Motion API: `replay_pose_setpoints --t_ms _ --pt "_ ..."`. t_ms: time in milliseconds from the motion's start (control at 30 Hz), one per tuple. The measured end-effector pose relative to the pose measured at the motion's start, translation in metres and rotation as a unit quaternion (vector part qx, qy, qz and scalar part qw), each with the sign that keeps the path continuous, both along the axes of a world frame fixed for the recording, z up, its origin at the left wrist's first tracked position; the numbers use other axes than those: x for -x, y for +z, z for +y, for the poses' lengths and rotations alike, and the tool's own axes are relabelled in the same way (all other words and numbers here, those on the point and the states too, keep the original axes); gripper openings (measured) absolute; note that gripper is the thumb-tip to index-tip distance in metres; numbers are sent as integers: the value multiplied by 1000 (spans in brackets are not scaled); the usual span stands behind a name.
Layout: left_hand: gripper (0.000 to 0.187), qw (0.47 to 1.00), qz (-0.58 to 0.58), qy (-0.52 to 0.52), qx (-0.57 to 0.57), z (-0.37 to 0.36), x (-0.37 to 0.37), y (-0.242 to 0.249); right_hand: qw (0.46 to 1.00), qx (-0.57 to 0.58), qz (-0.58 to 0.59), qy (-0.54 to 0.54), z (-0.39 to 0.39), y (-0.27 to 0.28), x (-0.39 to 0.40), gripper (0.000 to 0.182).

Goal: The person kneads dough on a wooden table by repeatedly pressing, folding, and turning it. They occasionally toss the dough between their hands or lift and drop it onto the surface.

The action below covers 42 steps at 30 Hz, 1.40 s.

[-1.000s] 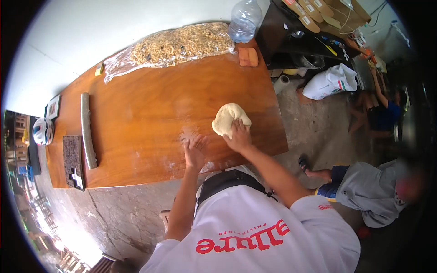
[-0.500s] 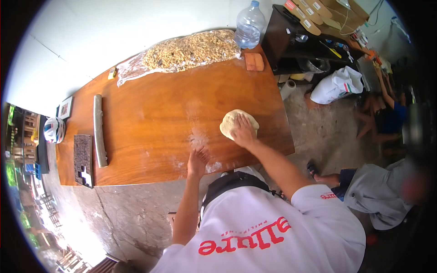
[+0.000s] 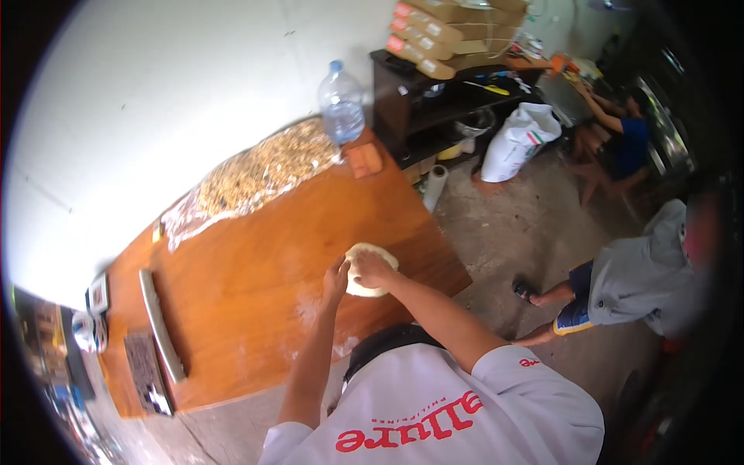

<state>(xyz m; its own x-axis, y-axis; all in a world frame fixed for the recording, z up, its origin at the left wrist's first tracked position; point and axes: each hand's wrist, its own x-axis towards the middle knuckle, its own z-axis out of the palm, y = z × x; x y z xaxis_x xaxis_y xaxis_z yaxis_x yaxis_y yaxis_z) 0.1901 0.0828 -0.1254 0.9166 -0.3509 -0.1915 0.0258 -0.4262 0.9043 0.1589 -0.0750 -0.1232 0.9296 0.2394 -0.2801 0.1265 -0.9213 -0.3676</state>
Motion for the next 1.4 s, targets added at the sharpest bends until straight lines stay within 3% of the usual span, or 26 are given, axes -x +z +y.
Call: replay_pose_setpoints --t_ms 67,133,200,233,300,367,400,433,467,500,533,633,700,833,933,1000,1067,1167,1233,1400 --pt "55 987 -104 -50 -110 -16 -10 -3 994 -39 102 5 -8 16 -11 54" --pt "57 983 -84 -95 -136 -25 -14 7 996 -69 -52 8 -16 -2 17 51" --pt "59 958 -26 -191 -214 -27 -9 18 981 -9 -188 53 -25 -9 54 54" --pt "62 947 -38 -227 -222 -29 -7 17 983 -11 -176 50 -30 -5 64 54" --pt "63 941 -104 -258 -194 -17 1 -28 979 -182 -91 -26 -33 7 81 54" --pt "71 937 -81 -283 -186 -19 12 -28 983 -168 1 -72 -36 50 80 54" --pt "75 931 -46 -308 -188 -21 18 -14 978 -194 -11 -77 -38 21 78 56" --pt "74 927 -59 -304 -211 -23 26 -28 995 -93 -36 -1 -40 14 78 61" --pt "82 923 -47 -307 -227 -30 29 -8 998 -53 -35 18 -40 11 78 69" --pt "87 919 -22 -305 -250 -34 30 -6 998 15 33 45 -37 20 70 88" --pt "89 913 -10 -308 -268 -36 29 -10 997 9 45 62 -33 22 64 88" --pt "87 916 39 -298 -265 -44 15 3 971 101 201 84 -32 23 29 120" --pt "78 890 45 -347 -293 -49 6 13 956 117 252 94 -33 27 7 120" --pt "69 893 37 -339 -295 -60 -12 -8 921 151 348 93 -34 27 -21 118" --pt "67 863 32 -385 -326 -65 -23 6 933 159 318 63 -29 25 -21 114" --pt "68 893 63 -328 -301 -66 -20 4 957 142 250 42 -29 29 -7 115" --pt "72 915 11 -284 -286 -61 -10 -10 974 125 186 24 -34 24 19 117" --pt "76 932 -41 -258 -253 -48 18 -22 998 38 32 32 -50 9 40 102" --pt "76 936 -140 -203 -252 -44 44 -24 999 17 23 31 -53 7 46 98" --pt "72 946 -151 -179 -225 -43 57 -16 1000 2 -13 3 -46 0 64 91"
